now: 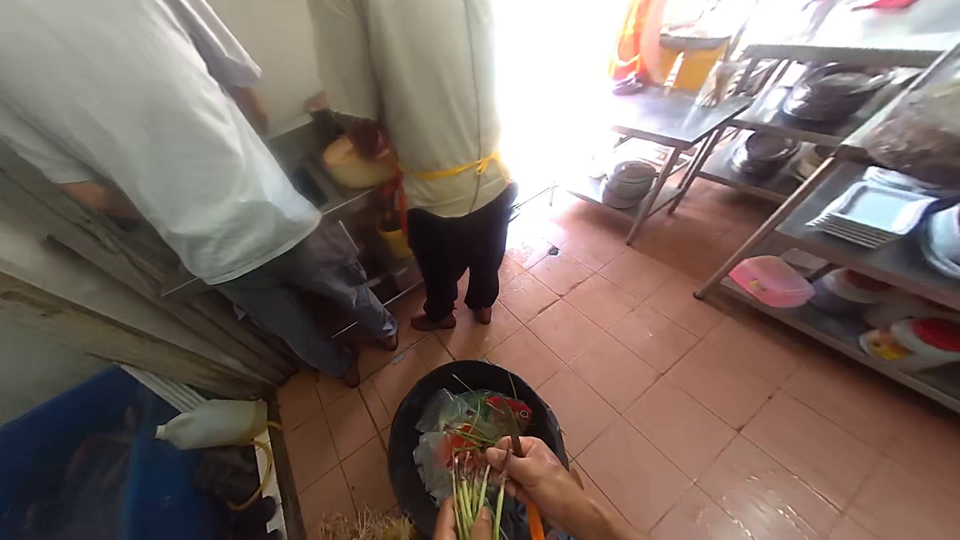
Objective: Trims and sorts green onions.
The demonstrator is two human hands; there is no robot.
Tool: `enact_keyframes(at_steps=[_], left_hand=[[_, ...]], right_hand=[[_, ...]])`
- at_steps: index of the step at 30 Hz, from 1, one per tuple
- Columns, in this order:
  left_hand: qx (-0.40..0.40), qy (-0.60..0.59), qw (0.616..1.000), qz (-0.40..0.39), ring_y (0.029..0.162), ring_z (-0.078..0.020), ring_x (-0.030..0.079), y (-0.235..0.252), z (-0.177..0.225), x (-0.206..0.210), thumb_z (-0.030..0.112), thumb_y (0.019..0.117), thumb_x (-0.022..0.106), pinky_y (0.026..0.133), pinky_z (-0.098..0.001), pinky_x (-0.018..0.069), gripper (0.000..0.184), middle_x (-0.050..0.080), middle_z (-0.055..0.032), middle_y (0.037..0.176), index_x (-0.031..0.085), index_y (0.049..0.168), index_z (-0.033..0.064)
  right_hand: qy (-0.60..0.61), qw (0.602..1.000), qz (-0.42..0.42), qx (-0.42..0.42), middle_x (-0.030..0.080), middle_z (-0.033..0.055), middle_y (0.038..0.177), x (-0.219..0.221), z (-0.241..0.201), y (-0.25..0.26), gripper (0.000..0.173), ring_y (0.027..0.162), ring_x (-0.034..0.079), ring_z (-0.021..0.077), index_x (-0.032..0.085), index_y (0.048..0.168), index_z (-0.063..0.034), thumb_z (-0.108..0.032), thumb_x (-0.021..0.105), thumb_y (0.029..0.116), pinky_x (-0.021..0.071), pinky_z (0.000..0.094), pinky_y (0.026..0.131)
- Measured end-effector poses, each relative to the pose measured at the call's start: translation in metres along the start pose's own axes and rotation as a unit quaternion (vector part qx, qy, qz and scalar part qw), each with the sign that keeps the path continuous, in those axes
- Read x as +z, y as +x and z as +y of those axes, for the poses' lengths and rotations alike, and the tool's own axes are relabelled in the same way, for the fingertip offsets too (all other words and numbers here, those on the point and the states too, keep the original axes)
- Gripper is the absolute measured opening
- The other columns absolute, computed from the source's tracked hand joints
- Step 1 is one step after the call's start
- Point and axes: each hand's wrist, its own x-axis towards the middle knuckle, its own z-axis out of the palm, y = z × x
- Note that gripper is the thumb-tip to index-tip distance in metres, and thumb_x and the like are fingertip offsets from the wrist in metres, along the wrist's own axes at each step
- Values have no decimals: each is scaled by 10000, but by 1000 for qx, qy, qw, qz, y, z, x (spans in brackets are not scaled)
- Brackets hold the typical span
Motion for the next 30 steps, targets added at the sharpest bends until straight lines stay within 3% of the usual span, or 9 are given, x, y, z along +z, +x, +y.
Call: enact_keyframes(at_steps=[4,10,12,16,18,20,22,28,30], left_hand=[[-86,-163,981,-56,487,-66,545,6,7,2,-2,1019,438,444,-204,461,143,616,-41,675,527,1123,-42],[-134,-263,953,-71,452,-51,503,10,9,3,-3,1055,372,415,-178,432,175,601,-50,679,515,1150,-38],[-134,-272,950,-67,451,-50,497,11,9,2,1,1058,366,414,-176,428,194,597,-48,677,525,1157,-45],[-101,-232,966,-50,473,-69,523,9,12,1,-16,1036,415,426,-194,446,180,603,-57,689,516,1181,-48],[-58,-164,984,-28,542,-95,583,6,13,2,-22,990,519,482,-225,491,208,641,-66,735,548,1191,-63],[-7,-94,996,-10,668,-115,649,2,10,4,3,945,614,609,-272,562,272,679,-84,849,584,1207,-65],[24,-62,998,4,728,-120,671,-1,6,4,23,929,648,670,-292,584,277,688,-89,888,602,1191,-58],[44,-60,997,17,693,-108,655,-2,3,-7,31,919,658,636,-275,570,215,677,-65,843,636,1122,-33],[57,-45,997,25,699,-88,644,-3,2,-10,39,913,668,645,-254,558,196,673,-53,837,646,1099,-20]], right_hand=[[-9,992,95,-87,647,1,638,12,4,-8,218,492,547,48,650,826,-59,-221,683,968,441,195,468],[-166,960,117,-194,648,-27,732,6,19,-10,236,614,593,50,700,914,-74,-274,621,1011,511,230,583],[-173,964,99,-177,647,-27,757,1,14,-10,216,625,591,53,683,962,-77,-262,591,1026,502,224,584],[-141,982,52,-111,695,8,897,1,-1,-16,241,649,606,77,674,1116,-64,-222,507,1043,502,226,567],[-147,981,54,-111,674,-12,815,9,-3,-18,204,620,595,66,683,1045,-72,-252,591,1014,499,224,558],[-152,979,63,-123,630,-29,741,15,-3,-17,179,600,565,59,685,943,-83,-256,655,972,479,232,554],[-159,975,54,-146,635,-29,742,15,-3,-16,188,616,565,56,698,911,-82,-257,658,971,474,234,566],[-134,981,59,-129,593,-51,719,21,-1,-16,138,556,497,29,669,949,-89,-181,573,985,408,202,502],[-122,983,60,-122,645,-26,770,26,-1,-16,165,579,534,38,686,999,-68,-185,570,992,430,201,509]])
